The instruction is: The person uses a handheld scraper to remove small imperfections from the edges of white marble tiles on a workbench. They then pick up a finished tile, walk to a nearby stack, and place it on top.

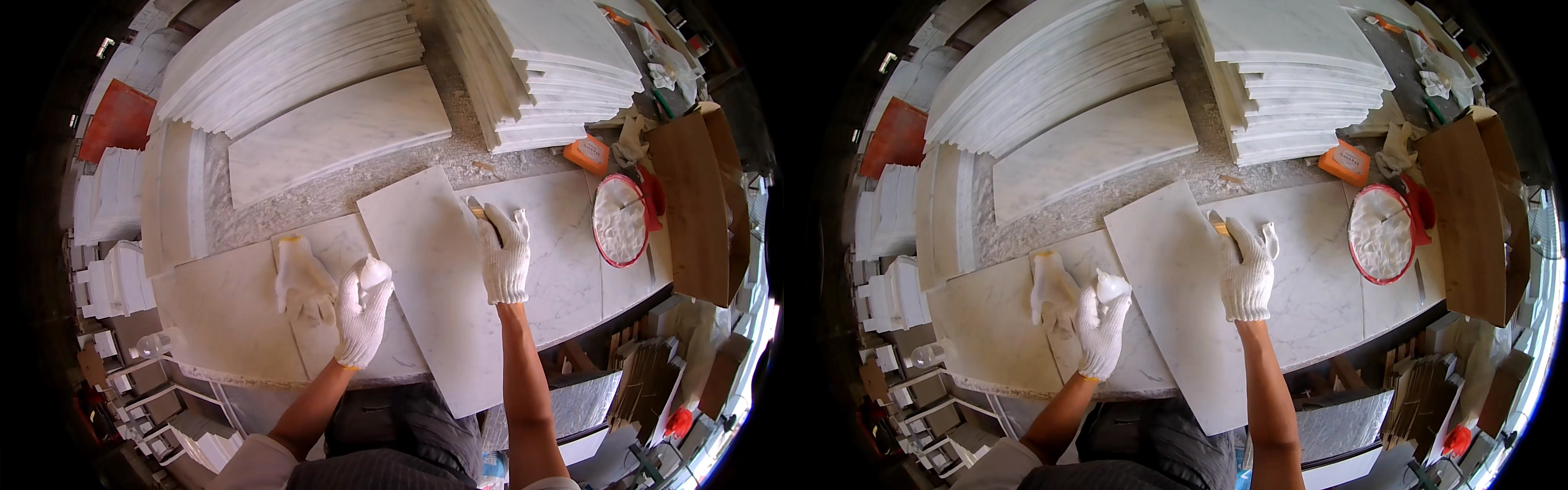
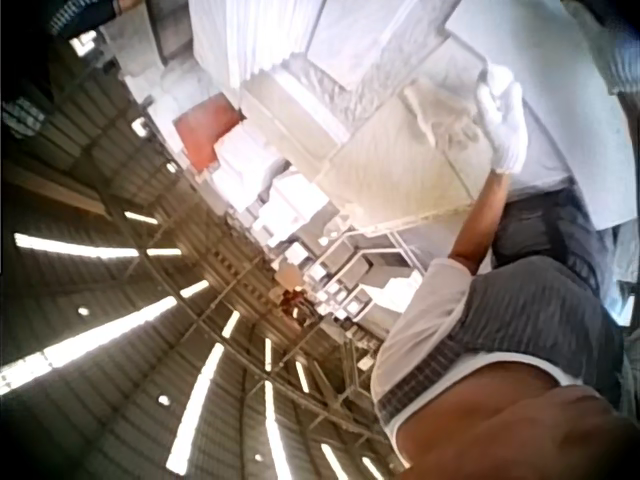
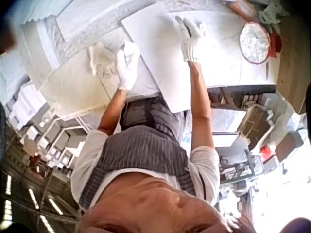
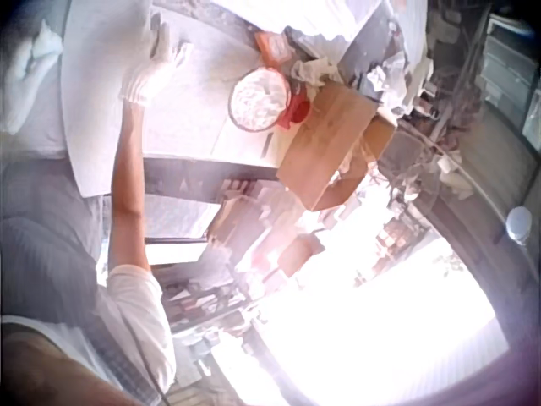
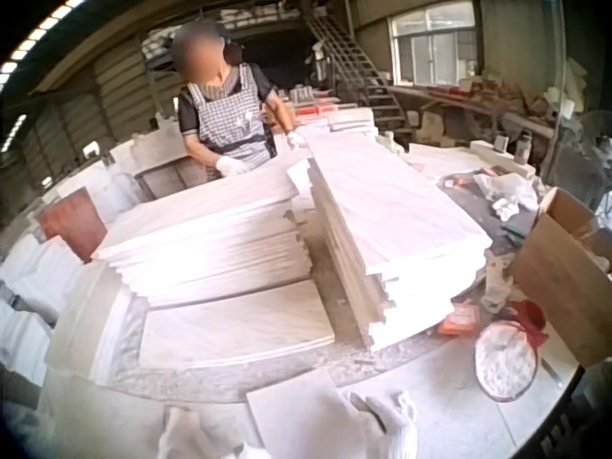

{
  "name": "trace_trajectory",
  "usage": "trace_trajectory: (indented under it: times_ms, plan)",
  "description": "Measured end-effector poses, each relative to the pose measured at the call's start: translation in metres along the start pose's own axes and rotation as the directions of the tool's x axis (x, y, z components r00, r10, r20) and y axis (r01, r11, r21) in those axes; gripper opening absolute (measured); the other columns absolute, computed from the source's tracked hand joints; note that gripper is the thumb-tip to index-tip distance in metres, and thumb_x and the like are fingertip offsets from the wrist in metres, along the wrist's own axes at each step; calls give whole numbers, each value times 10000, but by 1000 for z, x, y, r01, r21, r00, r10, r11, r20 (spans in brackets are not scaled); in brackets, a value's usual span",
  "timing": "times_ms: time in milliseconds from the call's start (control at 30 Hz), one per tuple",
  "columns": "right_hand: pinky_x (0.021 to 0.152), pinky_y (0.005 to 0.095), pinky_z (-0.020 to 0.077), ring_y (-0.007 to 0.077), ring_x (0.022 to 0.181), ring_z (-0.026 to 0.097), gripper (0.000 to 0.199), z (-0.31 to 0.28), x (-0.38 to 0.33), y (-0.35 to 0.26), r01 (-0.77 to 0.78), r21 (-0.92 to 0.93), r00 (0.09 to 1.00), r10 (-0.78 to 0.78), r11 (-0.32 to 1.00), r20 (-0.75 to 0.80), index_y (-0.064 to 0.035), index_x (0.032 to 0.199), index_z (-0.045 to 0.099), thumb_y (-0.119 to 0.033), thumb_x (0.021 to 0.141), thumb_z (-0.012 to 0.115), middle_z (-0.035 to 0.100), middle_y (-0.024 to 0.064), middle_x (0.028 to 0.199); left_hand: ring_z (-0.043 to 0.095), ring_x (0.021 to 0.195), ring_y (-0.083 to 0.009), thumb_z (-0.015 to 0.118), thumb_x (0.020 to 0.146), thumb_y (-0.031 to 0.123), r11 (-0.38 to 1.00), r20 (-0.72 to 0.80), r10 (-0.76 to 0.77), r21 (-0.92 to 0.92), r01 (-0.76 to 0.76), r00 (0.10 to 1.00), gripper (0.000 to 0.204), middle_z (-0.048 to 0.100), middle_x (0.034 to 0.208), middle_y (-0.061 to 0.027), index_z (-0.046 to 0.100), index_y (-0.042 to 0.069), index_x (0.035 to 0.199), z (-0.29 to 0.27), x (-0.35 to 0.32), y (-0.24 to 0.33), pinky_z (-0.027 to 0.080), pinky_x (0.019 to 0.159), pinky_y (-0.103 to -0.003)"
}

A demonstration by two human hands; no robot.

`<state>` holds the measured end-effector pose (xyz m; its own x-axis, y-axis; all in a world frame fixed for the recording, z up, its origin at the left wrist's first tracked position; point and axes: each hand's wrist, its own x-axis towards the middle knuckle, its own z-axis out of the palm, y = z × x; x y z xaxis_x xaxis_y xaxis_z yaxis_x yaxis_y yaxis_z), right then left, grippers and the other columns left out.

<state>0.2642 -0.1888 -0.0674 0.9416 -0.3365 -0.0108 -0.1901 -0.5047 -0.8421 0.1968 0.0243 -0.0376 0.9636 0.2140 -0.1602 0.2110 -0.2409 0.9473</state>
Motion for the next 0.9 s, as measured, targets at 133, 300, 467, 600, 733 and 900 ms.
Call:
trace_trajectory:
  times_ms: [133,300,467,600,733,900]
  plan:
    - [768,357,504,271,858,651,292,27,12,-12,8,-83,1000,-10,997,-25,-146,1185,674,-169,900,615,662,117,905,589,980,-141,684,879,26,985,-17,88,151,-85,996,411,587,1134,-81,523,16,1257,-12,-1,-23,517,817,-279]
    - [887,360,427,210,739,601,264,43,17,-23,2,-199,996,-21,980,-92,-200,1148,700,-157,904,610,631,56,782,590,987,-146,675,878,0,1000,-24,13,2,-13,1000,431,588,1145,-80,512,18,1276,-19,0,-19,521,839,-277]
    - [745,377,473,231,719,621,303,42,15,-15,155,-394,976,-202,906,-83,-230,1188,675,-181,893,625,615,66,783,589,997,-145,673,882,6,999,-20,-7,-49,6,1000,427,591,1148,-84,505,15,1275,-25,3,-22,525,842,-280]
    - [1099,445,285,174,807,604,282,28,10,-33,80,-271,996,-90,959,-25,-223,1170,682,-176,897,628,612,19,775,593,994,-147,677,880,9,999,-22,-7,-53,6,1000,418,601,1130,-84,507,8,1262,-27,7,-21,526,839,-282]
    - [961,431,352,215,828,620,290,29,9,-15,68,-352,998,-65,934,22,-230,1186,666,-246,900,623,634,51,819,598,980,-149,683,875,7,999,-16,2,-41,-2,1000,418,610,1112,-84,508,1,1255,-26,10,-21,526,835,-280]
    - [673,392,511,289,778,640,331,32,20,-16,145,-419,989,-133,896,59,-216,1216,643,-295,895,620,639,112,853,601,982,-147,686,871,3,996,-8,82,33,-82,997,419,612,1116,-86,512,-1,1252,-22,13,-15,527,841,-282]
